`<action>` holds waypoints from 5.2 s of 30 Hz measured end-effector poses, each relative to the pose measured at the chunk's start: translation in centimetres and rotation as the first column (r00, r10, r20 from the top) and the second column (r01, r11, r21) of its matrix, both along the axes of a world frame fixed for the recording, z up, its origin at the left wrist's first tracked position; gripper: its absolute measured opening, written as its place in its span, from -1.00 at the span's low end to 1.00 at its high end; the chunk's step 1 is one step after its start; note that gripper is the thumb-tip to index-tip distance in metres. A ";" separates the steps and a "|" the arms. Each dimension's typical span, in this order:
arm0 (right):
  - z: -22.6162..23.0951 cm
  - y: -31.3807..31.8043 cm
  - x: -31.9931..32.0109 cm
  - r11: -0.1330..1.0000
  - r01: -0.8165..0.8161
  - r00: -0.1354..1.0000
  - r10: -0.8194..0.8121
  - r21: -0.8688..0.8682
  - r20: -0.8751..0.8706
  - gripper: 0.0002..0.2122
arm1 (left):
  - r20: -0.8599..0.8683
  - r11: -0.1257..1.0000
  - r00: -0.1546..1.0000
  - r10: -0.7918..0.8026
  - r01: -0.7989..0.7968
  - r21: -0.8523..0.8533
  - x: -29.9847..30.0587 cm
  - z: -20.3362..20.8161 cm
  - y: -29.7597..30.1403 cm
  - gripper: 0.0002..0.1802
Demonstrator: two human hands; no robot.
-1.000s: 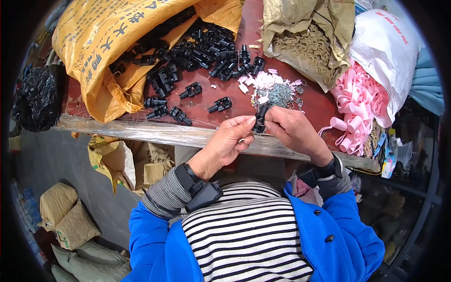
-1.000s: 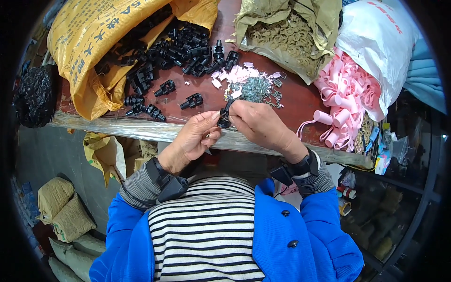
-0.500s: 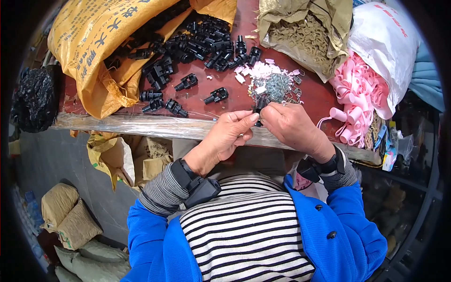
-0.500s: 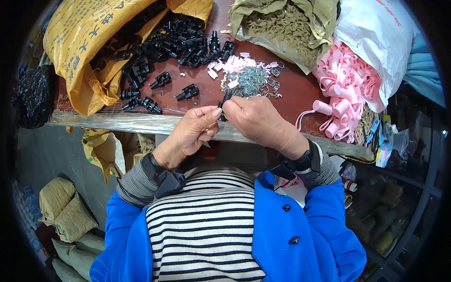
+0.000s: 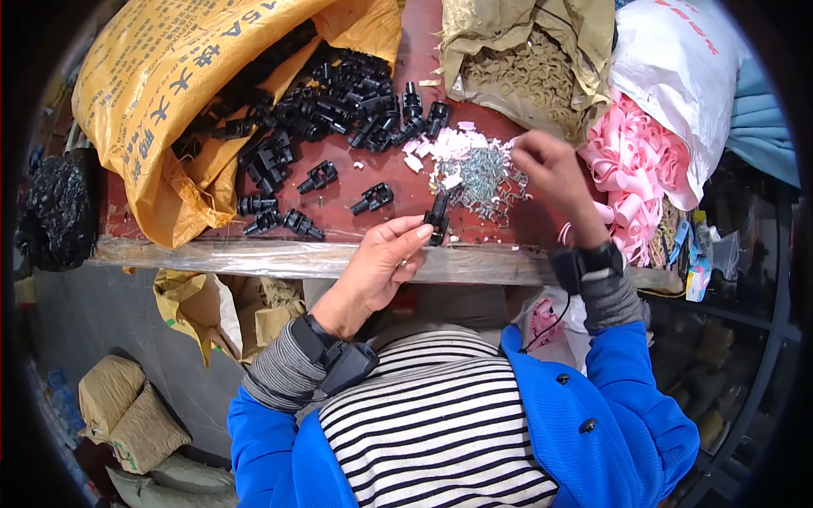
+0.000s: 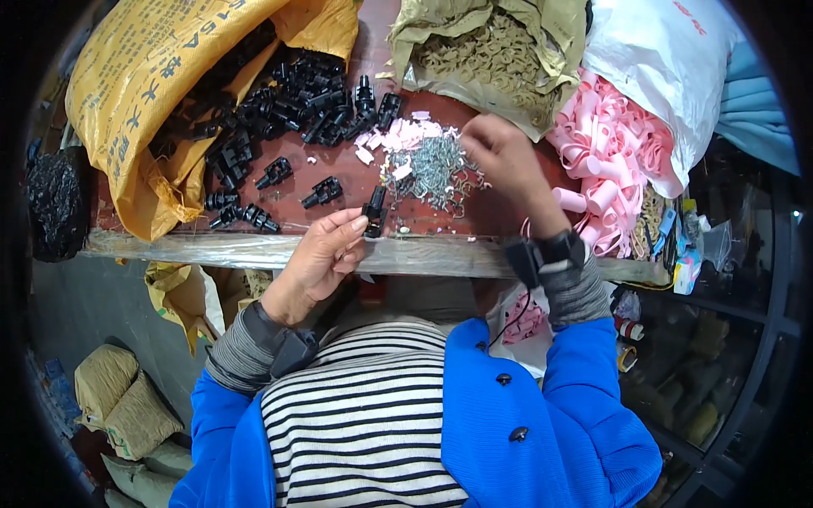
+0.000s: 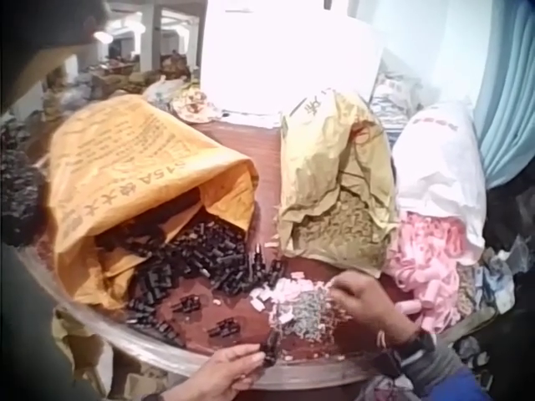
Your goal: Manually assembling small black plastic components with tiny metal pins and attaching them to pink and white plastic pieces.
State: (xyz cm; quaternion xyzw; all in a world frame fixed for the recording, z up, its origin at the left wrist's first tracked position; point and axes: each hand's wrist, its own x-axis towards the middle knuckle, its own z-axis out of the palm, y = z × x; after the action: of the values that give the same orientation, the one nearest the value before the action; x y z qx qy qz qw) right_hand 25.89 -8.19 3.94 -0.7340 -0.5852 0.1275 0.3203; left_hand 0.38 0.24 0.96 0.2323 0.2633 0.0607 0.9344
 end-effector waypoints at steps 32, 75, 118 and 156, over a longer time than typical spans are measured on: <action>-5.5 0.4 10.5 0.923 0.380 0.781 -0.352 0.056 0.516 -0.82 | 0.008 0.994 0.995 0.096 -0.096 -0.053 -0.4 0.3 -0.3 -0.82; 1.4 0.4 -6.2 0.966 -0.218 0.921 0.155 -0.140 -0.358 -0.90 | 0.041 0.998 0.997 0.068 -0.068 0.000 -1.1 0.7 0.7 -0.87; 0.7 -3.5 -11.1 0.963 -0.004 0.909 0.116 0.270 -0.401 -0.86 | -0.054 0.987 0.996 -0.065 0.073 0.144 0.3 3.0 -2.1 -0.77; 1.6 -7.7 -7.2 0.962 -0.096 0.892 0.197 0.254 -0.407 -0.74 | 0.074 0.978 0.992 -0.100 0.084 0.191 1.6 1.7 -2.1 -0.80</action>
State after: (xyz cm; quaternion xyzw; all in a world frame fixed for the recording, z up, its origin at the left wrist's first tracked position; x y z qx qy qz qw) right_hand 18.67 -15.88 5.51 -0.5998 -0.5651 0.2418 0.5123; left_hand 1.93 -1.86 2.63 0.3284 0.2063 0.0515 0.9203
